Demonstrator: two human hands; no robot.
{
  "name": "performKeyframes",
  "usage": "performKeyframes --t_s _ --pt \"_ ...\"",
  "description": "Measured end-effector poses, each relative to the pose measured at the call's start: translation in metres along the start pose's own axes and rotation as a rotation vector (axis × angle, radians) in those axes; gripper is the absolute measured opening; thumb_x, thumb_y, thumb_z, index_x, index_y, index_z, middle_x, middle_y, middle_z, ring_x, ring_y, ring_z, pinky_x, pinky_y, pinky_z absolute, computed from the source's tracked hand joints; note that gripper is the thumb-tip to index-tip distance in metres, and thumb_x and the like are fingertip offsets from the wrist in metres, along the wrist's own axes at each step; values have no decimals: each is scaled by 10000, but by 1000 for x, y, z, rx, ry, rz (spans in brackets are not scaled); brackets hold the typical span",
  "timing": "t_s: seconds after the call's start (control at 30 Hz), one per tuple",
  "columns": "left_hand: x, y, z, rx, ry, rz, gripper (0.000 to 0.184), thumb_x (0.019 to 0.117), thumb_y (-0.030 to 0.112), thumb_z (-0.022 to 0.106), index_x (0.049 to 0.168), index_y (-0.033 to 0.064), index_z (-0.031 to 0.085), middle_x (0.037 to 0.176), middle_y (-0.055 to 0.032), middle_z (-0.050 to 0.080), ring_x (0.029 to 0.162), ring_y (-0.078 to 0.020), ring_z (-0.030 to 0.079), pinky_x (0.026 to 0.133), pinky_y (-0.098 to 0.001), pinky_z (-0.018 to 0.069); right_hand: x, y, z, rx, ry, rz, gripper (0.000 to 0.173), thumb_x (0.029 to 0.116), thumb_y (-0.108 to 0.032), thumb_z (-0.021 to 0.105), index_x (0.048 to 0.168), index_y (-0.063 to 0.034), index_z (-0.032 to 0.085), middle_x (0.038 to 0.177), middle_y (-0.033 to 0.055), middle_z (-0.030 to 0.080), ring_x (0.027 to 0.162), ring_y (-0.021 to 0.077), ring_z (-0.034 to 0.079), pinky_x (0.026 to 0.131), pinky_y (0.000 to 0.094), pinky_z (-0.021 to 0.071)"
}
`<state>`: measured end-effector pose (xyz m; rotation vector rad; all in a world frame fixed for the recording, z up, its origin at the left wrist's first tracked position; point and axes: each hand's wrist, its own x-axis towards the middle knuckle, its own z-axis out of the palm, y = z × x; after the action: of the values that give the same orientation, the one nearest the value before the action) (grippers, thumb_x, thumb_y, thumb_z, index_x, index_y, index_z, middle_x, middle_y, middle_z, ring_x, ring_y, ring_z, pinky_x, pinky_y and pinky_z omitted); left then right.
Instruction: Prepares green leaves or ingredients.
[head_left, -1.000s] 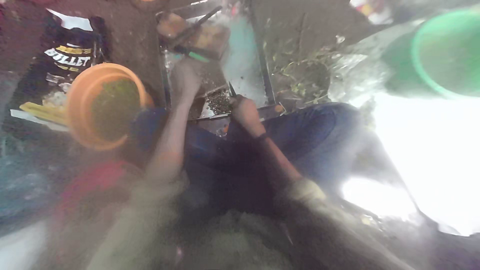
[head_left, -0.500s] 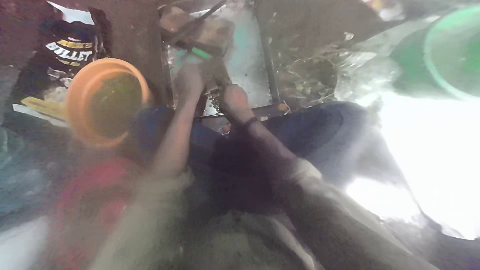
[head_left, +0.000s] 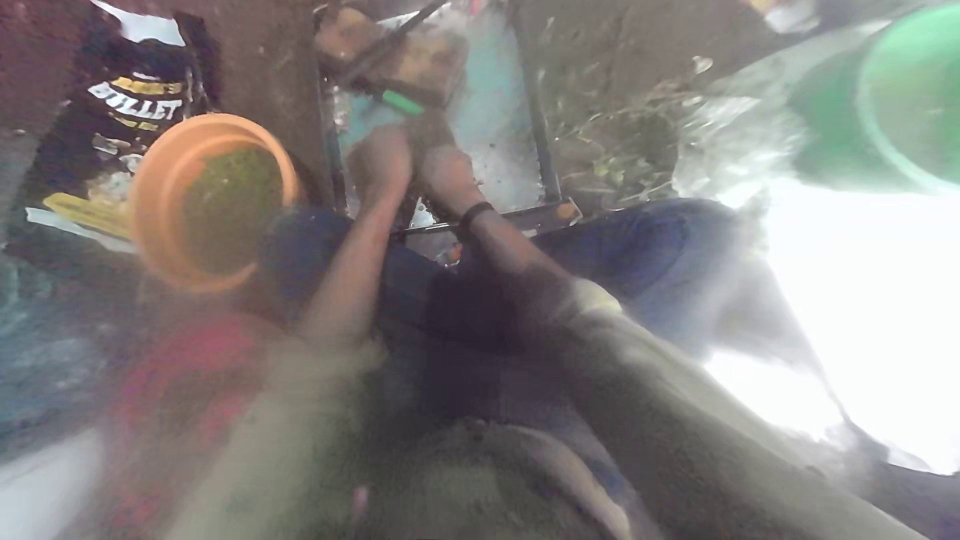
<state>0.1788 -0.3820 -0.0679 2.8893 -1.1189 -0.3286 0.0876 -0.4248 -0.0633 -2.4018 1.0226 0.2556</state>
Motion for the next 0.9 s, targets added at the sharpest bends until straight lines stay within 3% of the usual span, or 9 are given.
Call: performKeyframes --t_s 0.1,0.23,0.27,0.33,0.43,0.57,0.67,0.83,0.9 --pt "-1 5 -3 24 -21 -18 226 987 245 579 1107 133 734 1147 -137 738 1082 -370 704 860 -663 540 2 1 7 -20 -2 45 269 997 -249 579 1077 -37 723 1127 220 721 1039 423 709 781 634 574" --pt "-1 6 -5 31 -8 1 221 950 291 618 1053 154 756 1133 -131 746 1071 -364 711 857 -667 538 -40 16 26 -15 73 32 447 977 -200 626 1402 -71 585 1042 245 724 944 462 719 734 634 579" --pt "1 5 -7 16 2 12 214 949 279 624 1063 160 761 1146 -139 742 1073 -373 709 860 -678 538 -57 19 26 25 88 29 463 971 -167 657 1406 -40 561 998 267 707 905 484 709 707 641 574" --pt "1 5 -6 -7 -25 12 216 955 242 623 1108 173 759 1190 -144 731 1109 -374 700 892 -671 543 -65 26 30 26 108 48 434 919 -166 689 1331 -51 613 937 242 711 850 460 713 655 626 570" --pt "-1 7 -9 -39 -68 28 218 952 189 642 1120 107 753 1212 -186 715 1143 -404 684 934 -655 544 -44 21 8 -46 48 66 403 963 -217 611 1350 -106 630 1071 205 731 966 418 728 741 607 582" --pt "-6 10 -12 -12 -48 -21 232 1007 148 575 1140 23 717 1190 -230 705 1108 -424 691 885 -648 554 -18 4 -5 -35 4 27 287 991 -286 596 1027 -30 721 1067 206 729 1016 404 715 778 617 570" --pt "-4 10 -8 -19 -43 -58 246 1016 178 551 1115 35 725 1166 -219 718 1097 -423 696 867 -643 556 -5 -2 5 -12 -23 19 275 979 -254 616 1103 -25 707 1113 223 719 1052 427 704 799 643 569" --pt "3 6 -5 -13 -67 -11 223 938 242 643 1072 103 755 1139 -180 739 1079 -393 710 858 -651 558 -32 10 27 -58 -4 62 344 1003 -233 580 1283 -46 647 1077 239 721 998 447 716 771 623 580" --pt "5 5 -8 -28 -64 -6 213 940 224 631 1082 131 760 1142 -169 743 1083 -378 713 863 -639 562 -50 21 33 -52 1 72 326 960 -209 627 1228 -30 671 1034 245 715 954 453 713 736 629 577"
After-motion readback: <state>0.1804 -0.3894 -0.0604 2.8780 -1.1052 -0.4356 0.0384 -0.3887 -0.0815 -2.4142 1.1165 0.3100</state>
